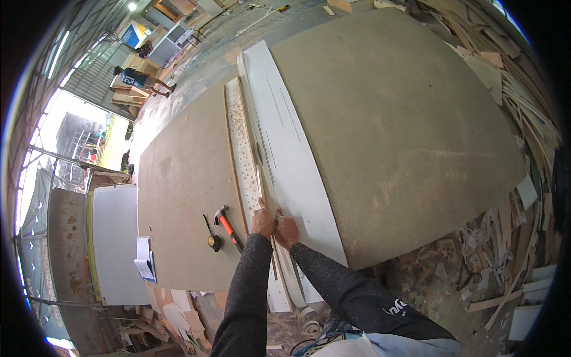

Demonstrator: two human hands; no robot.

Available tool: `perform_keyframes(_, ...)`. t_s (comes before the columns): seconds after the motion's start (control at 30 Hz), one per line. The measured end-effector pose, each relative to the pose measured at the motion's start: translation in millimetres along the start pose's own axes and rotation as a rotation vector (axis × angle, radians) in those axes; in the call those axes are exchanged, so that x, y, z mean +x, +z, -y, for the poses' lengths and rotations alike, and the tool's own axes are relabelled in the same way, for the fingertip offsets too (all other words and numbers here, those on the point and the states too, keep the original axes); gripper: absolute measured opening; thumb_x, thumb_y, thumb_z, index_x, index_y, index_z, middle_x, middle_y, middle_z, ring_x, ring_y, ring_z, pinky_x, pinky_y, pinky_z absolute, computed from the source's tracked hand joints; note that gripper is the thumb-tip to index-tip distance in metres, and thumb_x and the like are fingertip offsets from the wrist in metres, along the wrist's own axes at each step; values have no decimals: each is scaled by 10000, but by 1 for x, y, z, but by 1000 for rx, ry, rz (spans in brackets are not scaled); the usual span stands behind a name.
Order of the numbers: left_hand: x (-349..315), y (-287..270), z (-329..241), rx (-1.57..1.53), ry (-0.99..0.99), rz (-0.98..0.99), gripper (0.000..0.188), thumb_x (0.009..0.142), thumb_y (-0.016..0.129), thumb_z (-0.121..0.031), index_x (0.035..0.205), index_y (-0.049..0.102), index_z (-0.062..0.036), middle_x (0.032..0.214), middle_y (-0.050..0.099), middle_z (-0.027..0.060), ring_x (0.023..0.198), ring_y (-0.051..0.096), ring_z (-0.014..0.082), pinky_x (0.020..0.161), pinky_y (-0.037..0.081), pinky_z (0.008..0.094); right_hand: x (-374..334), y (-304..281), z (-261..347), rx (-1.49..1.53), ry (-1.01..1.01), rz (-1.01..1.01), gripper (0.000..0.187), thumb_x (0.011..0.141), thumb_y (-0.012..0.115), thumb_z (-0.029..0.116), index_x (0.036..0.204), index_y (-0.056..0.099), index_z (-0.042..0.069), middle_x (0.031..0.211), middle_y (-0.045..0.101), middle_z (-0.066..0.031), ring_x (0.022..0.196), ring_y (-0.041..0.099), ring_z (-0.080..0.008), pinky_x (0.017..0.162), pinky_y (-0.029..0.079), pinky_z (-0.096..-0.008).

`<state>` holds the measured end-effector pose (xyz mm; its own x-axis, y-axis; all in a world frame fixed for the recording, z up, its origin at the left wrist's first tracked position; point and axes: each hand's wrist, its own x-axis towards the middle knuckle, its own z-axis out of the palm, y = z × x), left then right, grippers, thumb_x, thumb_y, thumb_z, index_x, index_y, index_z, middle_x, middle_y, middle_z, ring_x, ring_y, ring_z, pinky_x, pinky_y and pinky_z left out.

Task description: The person applies a strip of adhesive veneer tape to the edge of a long white board using their hands to press and smooth it down along the length of the material.

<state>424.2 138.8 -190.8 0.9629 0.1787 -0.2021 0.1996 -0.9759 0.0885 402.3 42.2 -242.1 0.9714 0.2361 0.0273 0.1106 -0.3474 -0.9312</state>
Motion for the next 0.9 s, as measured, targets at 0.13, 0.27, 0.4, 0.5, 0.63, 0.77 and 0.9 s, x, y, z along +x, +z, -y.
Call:
perform_keyframes(0.13, -5, 8, 37, -102, -126, 116, 761, 809, 529, -65, 1418, 112, 119, 903, 605, 342, 868, 628, 437, 775, 513, 445, -50, -2, 30, 4, 147, 196, 604, 848, 513, 181, 1342, 324, -111, 758, 608, -287, 731, 624, -428, 633, 502, -485)
perform_keyframes(0.27, -6, -9, 18, -56, -153, 237, 767, 798, 521, -42, 1422, 102, 114, 916, 604, 341, 864, 628, 434, 770, 513, 445, -136, 1, 23, -48, 92, 76, 637, 806, 505, 63, 1388, 290, -85, 911, 603, -306, 766, 609, -422, 690, 494, -475)
perform_keyframes(0.4, 2, -4, 8, -128, -119, 207, 778, 782, 522, -20, 1416, 94, 125, 920, 604, 339, 858, 628, 432, 765, 512, 446, -127, 8, 7, -51, 114, 102, 616, 804, 506, 57, 1368, 318, -102, 1023, 595, -296, 769, 611, -413, 687, 498, -465)
perform_keyframes(0.5, 0, -2, 17, -166, -132, 190, 782, 778, 519, -17, 1414, 89, 127, 933, 600, 345, 870, 624, 431, 771, 509, 448, -117, 10, 8, -116, 114, 108, 599, 782, 513, 44, 1340, 360, -109, 1033, 604, -282, 778, 617, -405, 684, 502, -457)
perform_keyframes(0.63, -3, -9, 9, -181, -146, 219, 774, 788, 512, -37, 1420, 92, 116, 964, 587, 359, 908, 611, 441, 792, 500, 454, -89, 8, 10, -107, 87, 81, 580, 762, 535, 50, 1301, 404, -120, 927, 620, -277, 752, 623, -403, 656, 507, -452)
perform_keyframes(0.77, -2, -5, 9, -156, -157, 197, 780, 783, 528, -30, 1414, 98, 126, 988, 578, 365, 936, 601, 455, 810, 497, 454, -64, 8, 8, -102, -54, -35, 567, 753, 551, 54, 1276, 424, -127, 815, 619, -263, 711, 623, -404, 617, 504, -458)
perform_keyframes(0.9, -3, -3, 8, -85, -117, 163, 762, 786, 514, -25, 1406, 103, 139, 967, 583, 362, 933, 603, 458, 810, 497, 462, -45, 3, 12, -87, 52, 28, 557, 744, 551, 45, 1263, 437, -120, 760, 613, -254, 690, 618, -406, 603, 498, -465)
